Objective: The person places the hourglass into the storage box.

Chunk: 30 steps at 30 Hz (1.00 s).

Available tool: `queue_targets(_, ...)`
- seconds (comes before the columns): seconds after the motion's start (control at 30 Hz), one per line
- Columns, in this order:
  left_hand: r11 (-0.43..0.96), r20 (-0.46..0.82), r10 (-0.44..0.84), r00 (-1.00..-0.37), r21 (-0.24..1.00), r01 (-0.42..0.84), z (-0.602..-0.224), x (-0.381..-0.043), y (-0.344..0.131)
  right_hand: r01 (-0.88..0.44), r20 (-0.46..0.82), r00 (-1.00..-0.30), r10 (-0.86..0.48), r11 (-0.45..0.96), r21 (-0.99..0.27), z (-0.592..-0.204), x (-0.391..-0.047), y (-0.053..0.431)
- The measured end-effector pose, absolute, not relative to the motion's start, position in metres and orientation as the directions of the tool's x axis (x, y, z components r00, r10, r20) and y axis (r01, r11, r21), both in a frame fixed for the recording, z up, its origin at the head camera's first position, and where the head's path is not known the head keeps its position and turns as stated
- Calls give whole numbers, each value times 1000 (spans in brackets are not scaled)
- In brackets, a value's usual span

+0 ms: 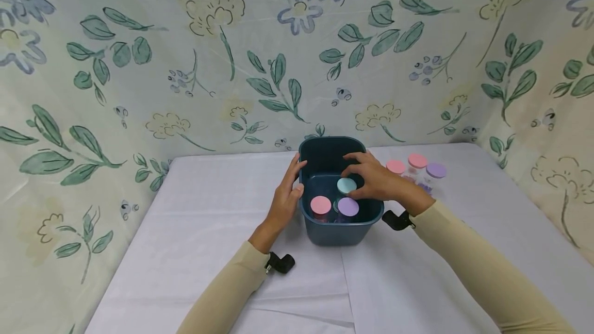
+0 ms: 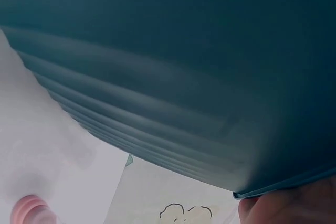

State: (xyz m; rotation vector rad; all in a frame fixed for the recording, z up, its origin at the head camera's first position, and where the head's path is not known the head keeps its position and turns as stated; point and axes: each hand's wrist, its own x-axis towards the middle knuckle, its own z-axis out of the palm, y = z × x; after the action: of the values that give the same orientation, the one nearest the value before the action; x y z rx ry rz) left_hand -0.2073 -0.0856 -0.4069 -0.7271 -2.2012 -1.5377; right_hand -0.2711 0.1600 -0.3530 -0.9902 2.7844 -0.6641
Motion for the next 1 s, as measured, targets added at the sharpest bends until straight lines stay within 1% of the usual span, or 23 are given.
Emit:
queue_targets(0.33, 274, 537, 193, -821, 774, 570, -408, -207, -84, -587, 38, -770, -637, 684, -433, -353, -271, 159)
queue_targets(0.57, 266, 548, 196, -813, 769, 582, -410, -210, -84, -595, 30, -761, -648, 678, -432, -351, -272, 161)
queue_targets(0.77, 265, 546, 218, -809, 764, 588, -412, -211, -85, -572, -16, -759, -651, 678, -462, -349, -274, 166)
queue_targets(0.9, 259, 549, 209, -809, 767, 588, -411, -211, -86, -568, -13, -755, -655, 664, -485, -347, -277, 169)
queue_targets(1.0, 256, 552, 209, -807, 766, 590, -411, -210, -87, -560, 3, -768, -641, 668, -490, -345, -277, 171)
